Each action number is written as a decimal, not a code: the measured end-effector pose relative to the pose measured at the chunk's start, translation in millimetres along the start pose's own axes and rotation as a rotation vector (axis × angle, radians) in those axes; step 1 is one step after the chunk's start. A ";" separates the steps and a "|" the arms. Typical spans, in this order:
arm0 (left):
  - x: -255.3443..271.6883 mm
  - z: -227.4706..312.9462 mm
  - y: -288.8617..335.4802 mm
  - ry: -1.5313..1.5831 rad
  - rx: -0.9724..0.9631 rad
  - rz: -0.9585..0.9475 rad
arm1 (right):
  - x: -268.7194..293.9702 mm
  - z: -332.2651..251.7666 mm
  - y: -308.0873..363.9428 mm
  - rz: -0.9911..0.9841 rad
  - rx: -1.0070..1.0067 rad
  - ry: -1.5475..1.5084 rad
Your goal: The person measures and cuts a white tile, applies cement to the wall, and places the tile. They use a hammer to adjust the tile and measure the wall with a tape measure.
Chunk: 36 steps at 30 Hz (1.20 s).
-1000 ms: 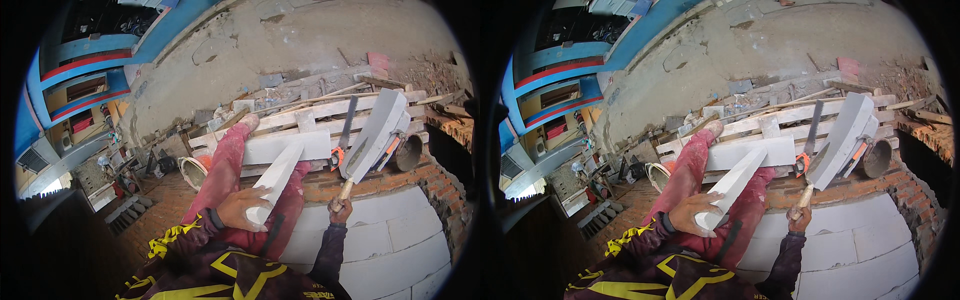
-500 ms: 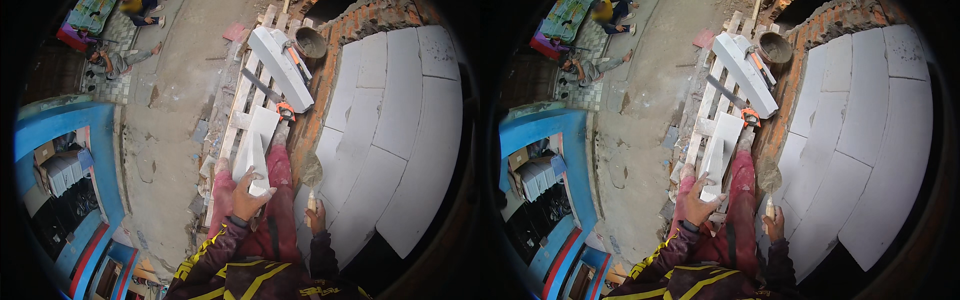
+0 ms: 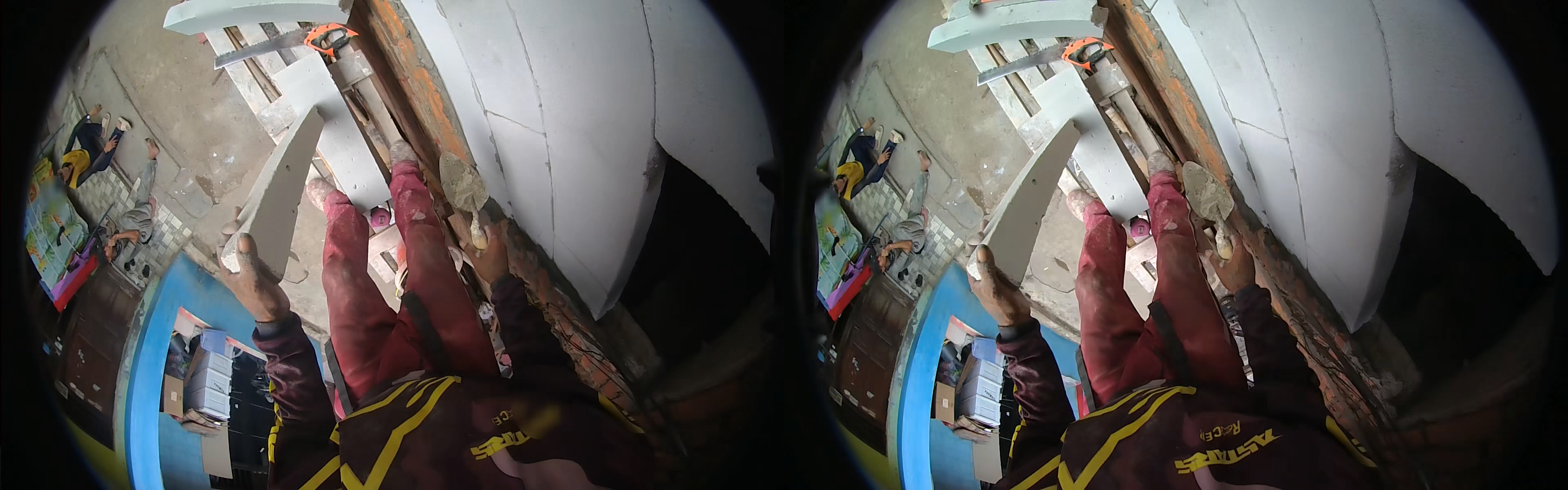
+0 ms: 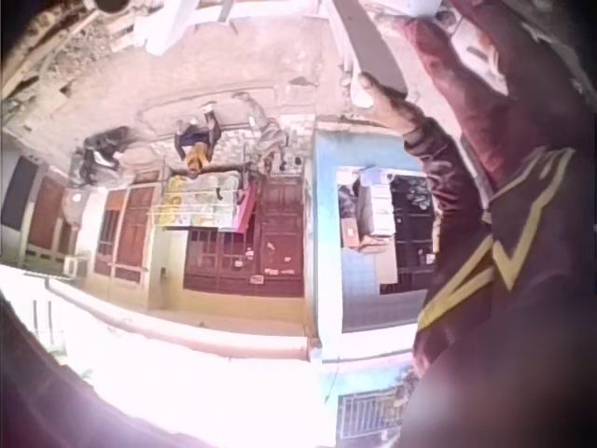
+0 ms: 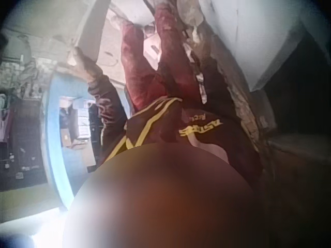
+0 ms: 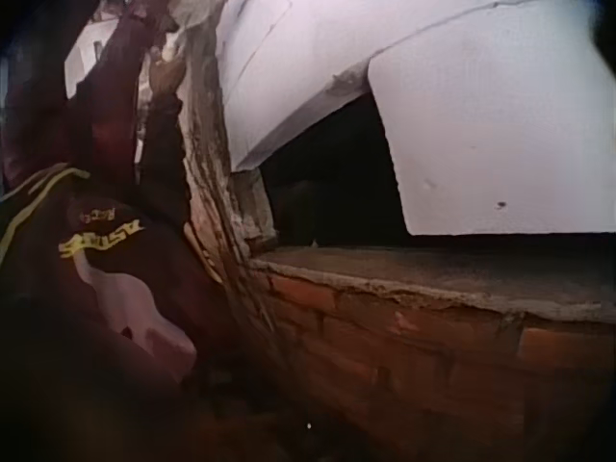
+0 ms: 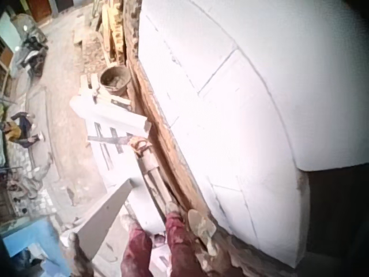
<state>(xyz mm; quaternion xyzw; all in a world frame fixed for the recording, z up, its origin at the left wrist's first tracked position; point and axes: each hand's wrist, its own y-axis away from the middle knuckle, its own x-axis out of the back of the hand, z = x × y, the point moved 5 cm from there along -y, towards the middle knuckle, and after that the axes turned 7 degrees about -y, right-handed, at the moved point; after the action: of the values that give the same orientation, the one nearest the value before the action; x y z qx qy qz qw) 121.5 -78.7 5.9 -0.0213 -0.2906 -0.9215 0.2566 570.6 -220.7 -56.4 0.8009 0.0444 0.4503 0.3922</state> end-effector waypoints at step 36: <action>97.7 -31.4 -64.4 -0.300 0.118 -0.043 | -404.1 234.0 259.7 -0.160 -0.632 -0.407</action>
<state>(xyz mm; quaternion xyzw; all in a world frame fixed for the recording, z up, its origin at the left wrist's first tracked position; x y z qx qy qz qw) 9.0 -95.8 -35.6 -0.1375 -0.3797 -0.8946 0.1912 435.6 -708.6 -227.4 0.7076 -0.1130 0.2413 0.6545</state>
